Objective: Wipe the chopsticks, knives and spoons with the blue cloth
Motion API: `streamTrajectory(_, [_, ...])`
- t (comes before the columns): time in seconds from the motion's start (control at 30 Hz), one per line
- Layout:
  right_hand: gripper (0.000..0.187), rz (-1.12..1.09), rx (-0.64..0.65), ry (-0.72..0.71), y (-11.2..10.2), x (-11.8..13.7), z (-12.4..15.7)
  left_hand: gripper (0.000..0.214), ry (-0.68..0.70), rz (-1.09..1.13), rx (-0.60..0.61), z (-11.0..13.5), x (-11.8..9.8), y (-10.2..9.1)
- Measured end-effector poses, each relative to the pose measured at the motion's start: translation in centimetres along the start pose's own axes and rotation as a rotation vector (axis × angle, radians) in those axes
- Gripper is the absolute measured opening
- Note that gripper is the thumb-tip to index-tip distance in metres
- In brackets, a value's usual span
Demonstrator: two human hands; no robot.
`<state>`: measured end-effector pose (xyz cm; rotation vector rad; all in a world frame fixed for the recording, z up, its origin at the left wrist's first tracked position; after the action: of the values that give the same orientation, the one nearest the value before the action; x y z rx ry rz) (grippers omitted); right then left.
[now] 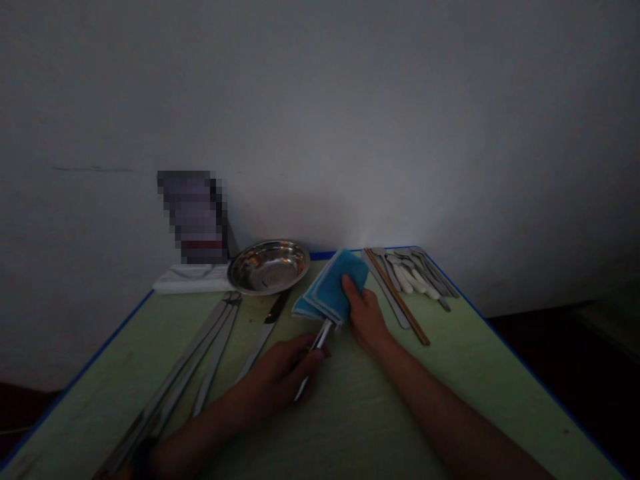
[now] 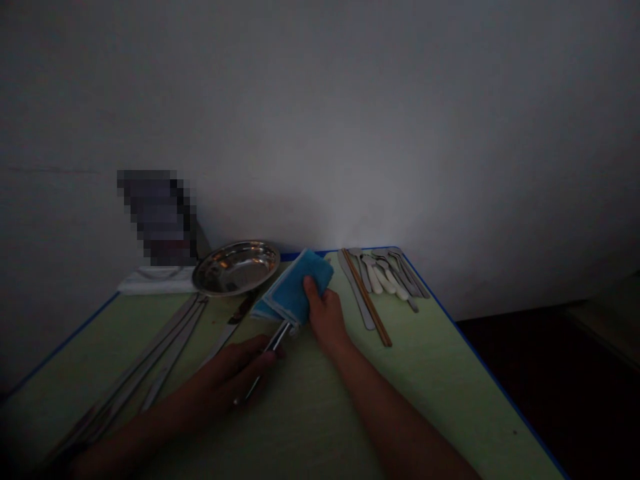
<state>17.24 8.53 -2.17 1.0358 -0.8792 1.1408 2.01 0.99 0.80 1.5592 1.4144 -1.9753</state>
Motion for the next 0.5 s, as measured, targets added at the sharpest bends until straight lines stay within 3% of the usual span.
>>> streamTrajectory(0.1, [0.045,0.243,0.021,-0.065,0.2,0.4,0.7,0.029,-0.024,-0.001,-0.028,-0.1,0.1,0.0])
streamTrajectory(0.2, [0.040,0.235,0.056,-0.076,0.4,0.3,0.9,0.028,-0.050,-0.016,-0.015,-0.2,0.3,0.3])
streamTrajectory(0.4, [0.034,-0.392,-0.012,0.126,0.0,-0.1,-0.7,0.030,-0.058,-0.105,0.047,-0.1,0.0,0.7])
streamTrajectory(0.5, [0.030,-0.575,0.007,0.205,-0.2,-0.1,-1.3,0.031,-0.055,-0.061,0.078,0.0,-0.1,0.5])
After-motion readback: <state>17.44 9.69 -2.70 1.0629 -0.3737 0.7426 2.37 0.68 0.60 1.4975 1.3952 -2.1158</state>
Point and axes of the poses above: each hand's wrist, its own z-axis away from the middle knuckle, its own y-axis out of the palm, x = y × z, the point moved 2 cm from there along -z, towards the middle knuckle, and after that the axes turned 13 degrees about y, right-handed, at the moved point
